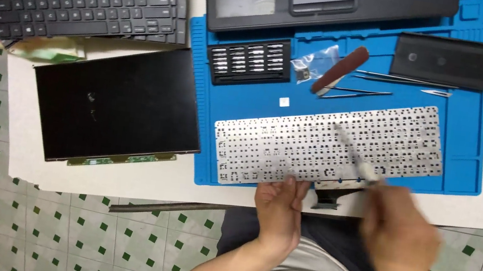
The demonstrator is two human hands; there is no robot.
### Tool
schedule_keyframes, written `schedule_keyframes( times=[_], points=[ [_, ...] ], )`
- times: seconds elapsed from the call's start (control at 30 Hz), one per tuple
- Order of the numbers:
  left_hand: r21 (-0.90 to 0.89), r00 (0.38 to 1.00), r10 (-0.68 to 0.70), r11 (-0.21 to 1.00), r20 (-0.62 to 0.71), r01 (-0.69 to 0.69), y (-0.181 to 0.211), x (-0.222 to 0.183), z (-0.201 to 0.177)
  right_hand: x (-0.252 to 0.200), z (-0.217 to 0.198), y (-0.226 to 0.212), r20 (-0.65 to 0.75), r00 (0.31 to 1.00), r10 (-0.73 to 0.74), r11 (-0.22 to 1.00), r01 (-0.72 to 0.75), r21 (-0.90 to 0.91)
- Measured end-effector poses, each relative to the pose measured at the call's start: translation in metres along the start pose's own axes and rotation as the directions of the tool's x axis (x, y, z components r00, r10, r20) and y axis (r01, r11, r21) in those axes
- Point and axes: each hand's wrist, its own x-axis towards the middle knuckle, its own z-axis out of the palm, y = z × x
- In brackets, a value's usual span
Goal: Cleaning a laptop keyboard frame using a toothbrush and sorting small keyboard components on a repair mat.
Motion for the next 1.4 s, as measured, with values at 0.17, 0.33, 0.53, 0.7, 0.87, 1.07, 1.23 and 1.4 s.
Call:
schedule_keyframes(
  times=[0.17,0.33,0.53,0.7,0.87,1.07,1.23,1.4],
  points=[
    [-0.007,0.997,-0.028,1.0,-0.073,0.028,-0.009,0.004,-0.009,0.019,-0.017,-0.038,0.045,0.989,-0.142,0.986,0.137,0.092],
    [0.075,0.999,-0.002,0.997,0.044,-0.001,0.005,-0.001,-0.001,0.04,-0.023,-0.08,0.192,0.889,-0.416,0.888,0.351,0.298],
    [-0.042,0.987,-0.074,0.997,-0.145,0.069,-0.023,0.008,-0.021,0.056,-0.041,-0.045,-0.051,0.962,-0.267,0.948,0.272,0.165],
    [-0.022,1.0,-0.025,0.999,-0.004,0.025,0.002,0.0,0.0,0.057,-0.022,-0.077,-0.051,0.888,-0.458,0.835,0.449,0.317],
    [-0.054,0.989,-0.086,0.995,-0.12,0.08,-0.005,0.001,-0.005,0.076,-0.032,-0.077,-0.027,0.861,-0.509,0.825,0.496,0.271],
    [-0.044,0.998,0.03,0.999,0.048,-0.028,0.001,0.0,0.001,0.096,-0.013,-0.093,0.026,0.704,-0.71,0.668,0.66,0.344],
    [-0.061,0.998,-0.004,0.998,-0.061,0.001,-0.014,0.004,-0.007,0.132,-0.017,-0.095,0.15,0.606,-0.781,0.6,0.662,0.449],
    [-0.007,0.996,0.076,0.997,0.04,-0.076,0.007,0.0,0.012,0.145,-0.033,-0.109,0.125,0.417,-0.9,0.412,0.722,0.556]
  ],
)
